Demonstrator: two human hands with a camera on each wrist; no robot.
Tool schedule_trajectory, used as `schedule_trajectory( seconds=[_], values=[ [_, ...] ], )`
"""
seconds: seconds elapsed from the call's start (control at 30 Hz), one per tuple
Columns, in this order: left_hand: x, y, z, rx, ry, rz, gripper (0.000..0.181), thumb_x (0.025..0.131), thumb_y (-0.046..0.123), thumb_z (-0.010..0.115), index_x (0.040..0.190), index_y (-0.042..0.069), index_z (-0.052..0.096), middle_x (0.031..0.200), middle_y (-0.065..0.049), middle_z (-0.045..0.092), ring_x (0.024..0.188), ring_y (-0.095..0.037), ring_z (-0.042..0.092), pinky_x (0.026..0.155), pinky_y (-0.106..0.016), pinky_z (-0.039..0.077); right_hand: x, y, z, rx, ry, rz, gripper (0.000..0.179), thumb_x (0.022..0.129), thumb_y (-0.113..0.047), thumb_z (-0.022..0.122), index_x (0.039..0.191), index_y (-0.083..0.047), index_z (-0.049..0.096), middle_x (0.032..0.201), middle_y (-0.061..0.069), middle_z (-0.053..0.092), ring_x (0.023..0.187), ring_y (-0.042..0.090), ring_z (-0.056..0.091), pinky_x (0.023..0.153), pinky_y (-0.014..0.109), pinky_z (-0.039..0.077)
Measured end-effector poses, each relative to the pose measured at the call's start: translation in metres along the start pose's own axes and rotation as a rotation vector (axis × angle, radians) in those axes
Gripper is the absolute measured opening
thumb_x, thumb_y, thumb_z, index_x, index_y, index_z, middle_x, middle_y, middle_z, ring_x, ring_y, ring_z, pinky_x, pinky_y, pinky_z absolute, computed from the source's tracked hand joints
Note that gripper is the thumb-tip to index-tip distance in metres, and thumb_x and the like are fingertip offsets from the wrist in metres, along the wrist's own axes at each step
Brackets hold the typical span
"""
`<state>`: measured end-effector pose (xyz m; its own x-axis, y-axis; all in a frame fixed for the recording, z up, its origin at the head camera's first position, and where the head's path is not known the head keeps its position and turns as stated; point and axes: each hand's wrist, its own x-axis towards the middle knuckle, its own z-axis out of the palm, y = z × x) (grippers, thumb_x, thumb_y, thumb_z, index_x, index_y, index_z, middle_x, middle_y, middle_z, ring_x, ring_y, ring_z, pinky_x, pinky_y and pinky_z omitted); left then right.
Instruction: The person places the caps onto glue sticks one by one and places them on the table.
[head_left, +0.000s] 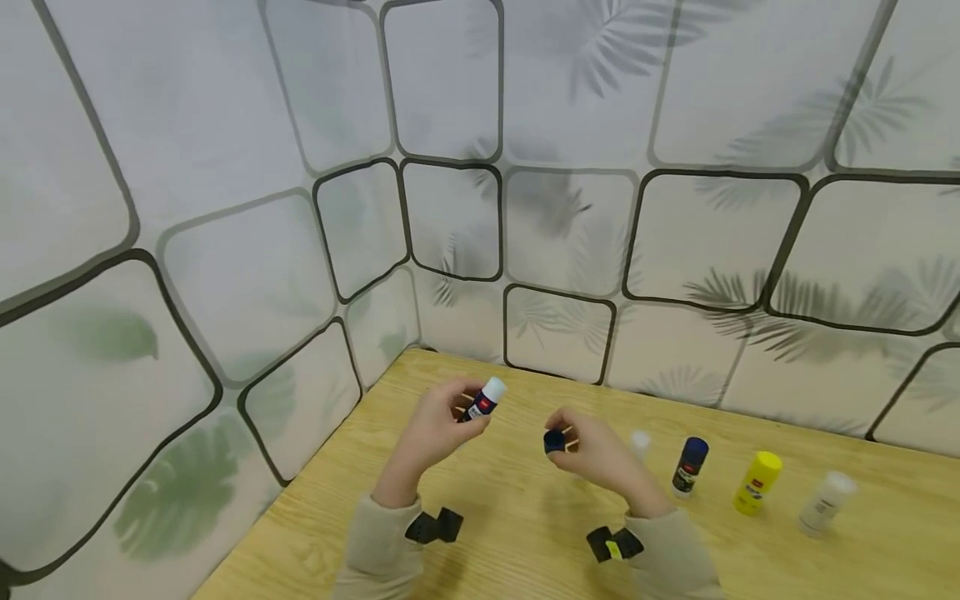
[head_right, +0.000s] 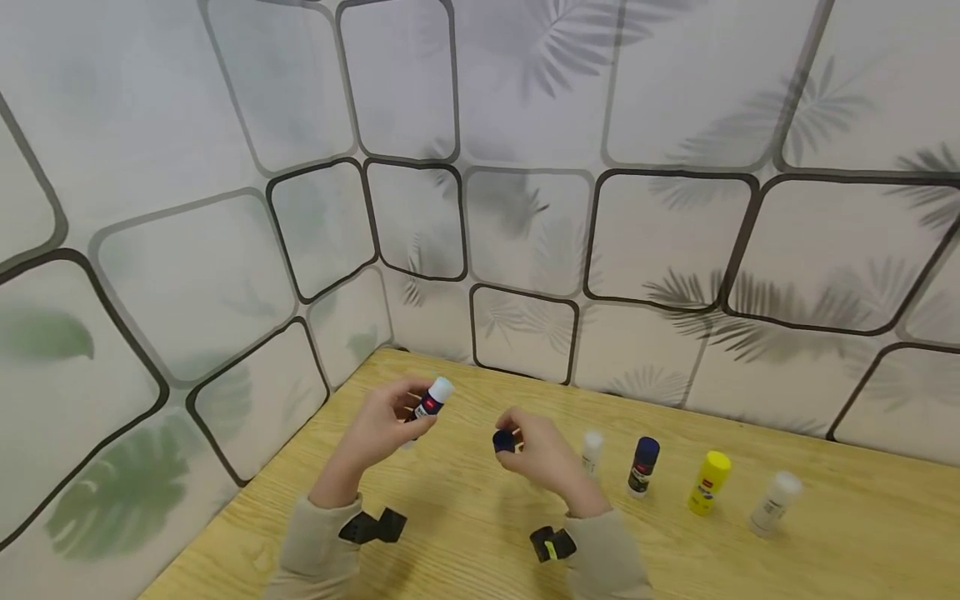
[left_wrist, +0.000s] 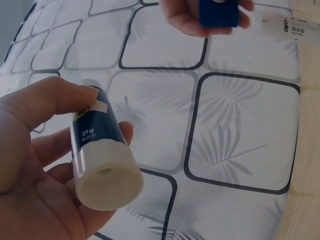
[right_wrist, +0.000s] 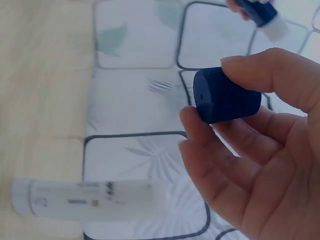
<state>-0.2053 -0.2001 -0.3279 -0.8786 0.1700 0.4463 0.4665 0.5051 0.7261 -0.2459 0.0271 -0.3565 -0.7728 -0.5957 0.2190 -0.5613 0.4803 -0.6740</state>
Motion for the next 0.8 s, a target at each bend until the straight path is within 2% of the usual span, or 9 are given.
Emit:
schedule_trajectory(
  seconds=[0.17, 0.43, 0.63, 0.8],
  values=[
    [0.001, 0.001, 0.007, 0.039, -0.074, 0.051, 0.032, 0.076, 0.003, 0.066, 0.107, 0.0, 0.059, 0.094, -0.007, 0.059, 0.078, -0.014, 0.057, 0.063, -0.024, 0.048, -0.01, -0.009, -0.016, 0.028, 0.08, 0.028, 0.027, 0.078, -0.006, 0.066, 0.101, -0.006, 0.052, 0.094, 0.003, 0.055, 0.085, 0.02, 0.055, 0.07, 0.032, 0.047],
    [0.001, 0.004, 0.022, 0.014, -0.187, 0.054, 0.028, 0.077, 0.003, 0.066, 0.104, 0.004, 0.058, 0.096, -0.005, 0.059, 0.08, -0.014, 0.057, 0.064, -0.023, 0.048, -0.016, -0.013, -0.02, 0.033, 0.153, -0.013, 0.025, 0.076, -0.005, 0.069, 0.094, -0.007, 0.052, 0.091, 0.002, 0.057, 0.084, 0.018, 0.055, 0.069, 0.03, 0.047],
    [0.002, 0.005, 0.032, -0.02, -0.271, 0.057, 0.027, 0.077, 0.001, 0.065, 0.103, 0.004, 0.058, 0.097, -0.005, 0.058, 0.082, -0.019, 0.057, 0.064, -0.023, 0.048, -0.017, -0.014, -0.02, 0.027, 0.157, -0.048, 0.025, 0.074, -0.005, 0.07, 0.091, -0.01, 0.052, 0.087, -0.002, 0.058, 0.081, 0.016, 0.056, 0.068, 0.033, 0.047],
    [0.003, 0.008, 0.037, -0.022, -0.315, 0.071, 0.025, 0.077, 0.0, 0.065, 0.1, 0.005, 0.059, 0.095, -0.004, 0.059, 0.081, -0.016, 0.058, 0.064, -0.021, 0.048, -0.02, -0.016, -0.023, 0.006, 0.15, -0.085, 0.026, 0.074, -0.004, 0.07, 0.091, -0.012, 0.052, 0.089, -0.004, 0.058, 0.081, 0.015, 0.056, 0.069, 0.032, 0.047]
  ],
)
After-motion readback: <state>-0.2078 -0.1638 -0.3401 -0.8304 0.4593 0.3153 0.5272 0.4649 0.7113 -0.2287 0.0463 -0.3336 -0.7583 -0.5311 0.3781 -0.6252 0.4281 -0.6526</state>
